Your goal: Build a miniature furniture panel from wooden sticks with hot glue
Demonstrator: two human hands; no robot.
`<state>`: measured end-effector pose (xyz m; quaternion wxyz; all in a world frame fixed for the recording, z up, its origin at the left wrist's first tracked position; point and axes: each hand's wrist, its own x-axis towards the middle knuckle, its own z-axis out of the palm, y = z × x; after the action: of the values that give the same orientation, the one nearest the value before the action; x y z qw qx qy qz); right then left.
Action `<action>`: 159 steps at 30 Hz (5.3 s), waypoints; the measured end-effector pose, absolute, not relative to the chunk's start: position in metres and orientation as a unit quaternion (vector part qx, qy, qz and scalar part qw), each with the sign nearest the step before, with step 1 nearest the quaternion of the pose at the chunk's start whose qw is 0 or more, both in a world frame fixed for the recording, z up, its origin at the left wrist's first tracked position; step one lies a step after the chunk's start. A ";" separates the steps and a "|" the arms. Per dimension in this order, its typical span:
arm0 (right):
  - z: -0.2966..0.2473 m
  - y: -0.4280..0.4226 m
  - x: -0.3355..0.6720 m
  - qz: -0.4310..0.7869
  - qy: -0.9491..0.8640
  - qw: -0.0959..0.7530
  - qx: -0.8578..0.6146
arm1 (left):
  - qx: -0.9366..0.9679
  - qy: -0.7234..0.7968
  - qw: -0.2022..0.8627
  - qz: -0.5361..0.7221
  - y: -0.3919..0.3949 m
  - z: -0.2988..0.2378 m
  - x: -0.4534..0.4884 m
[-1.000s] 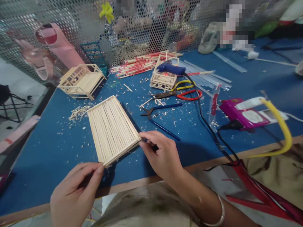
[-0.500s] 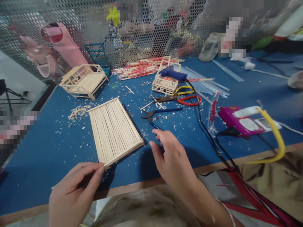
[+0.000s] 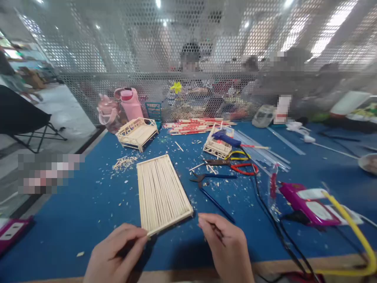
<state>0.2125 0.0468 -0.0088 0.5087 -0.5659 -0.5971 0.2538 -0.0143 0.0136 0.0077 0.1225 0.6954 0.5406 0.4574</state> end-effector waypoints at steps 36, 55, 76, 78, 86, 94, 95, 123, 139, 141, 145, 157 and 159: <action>-0.029 0.048 0.204 0.019 -0.736 0.477 -0.479 | 0.673 0.566 0.106 0.464 0.010 0.002 -0.008; -0.030 0.047 0.204 0.072 -0.733 0.505 -0.451 | 0.671 0.577 0.061 0.462 -0.001 -0.002 -0.001; -0.009 0.060 0.201 0.125 -0.699 0.537 -0.456 | 0.680 0.586 0.086 0.433 0.007 0.010 -0.005; -0.011 0.060 0.201 0.124 -0.701 0.538 -0.452 | 0.677 0.588 0.097 0.433 0.007 0.009 -0.005; -0.011 0.060 0.198 0.131 -0.685 0.547 -0.463 | 0.685 0.568 0.086 0.448 0.008 0.011 -0.009; -0.009 0.062 0.193 0.227 -0.609 0.541 -0.534 | 0.715 0.545 0.032 0.438 0.015 0.010 -0.013; -0.009 0.062 0.192 0.229 -0.606 0.542 -0.535 | 0.721 0.545 0.035 0.427 0.015 0.009 -0.016; -0.015 0.059 0.201 0.114 -0.694 0.531 -0.472 | 0.635 0.621 0.158 0.432 0.004 0.008 -0.008; -0.014 0.057 0.202 0.143 -0.682 0.522 -0.492 | 0.643 0.622 0.137 0.425 0.001 0.010 -0.005; -0.014 0.057 0.202 0.145 -0.679 0.523 -0.494 | 0.648 0.620 0.136 0.422 0.002 0.010 -0.005; -0.013 0.057 0.200 0.148 -0.675 0.538 -0.484 | 0.659 0.615 0.124 0.414 0.003 0.010 -0.006; -0.011 0.052 0.199 0.078 -0.674 0.554 -0.482 | 0.682 0.605 0.110 0.395 0.004 0.007 -0.011; -0.007 0.048 0.195 0.036 -0.724 0.519 -0.453 | 0.674 0.602 0.113 0.414 0.005 0.006 -0.008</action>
<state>0.1952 0.0479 -0.0068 0.5189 -0.4530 -0.7240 0.0363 -0.0081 0.0052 0.0064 0.1127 0.6738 0.6018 0.4137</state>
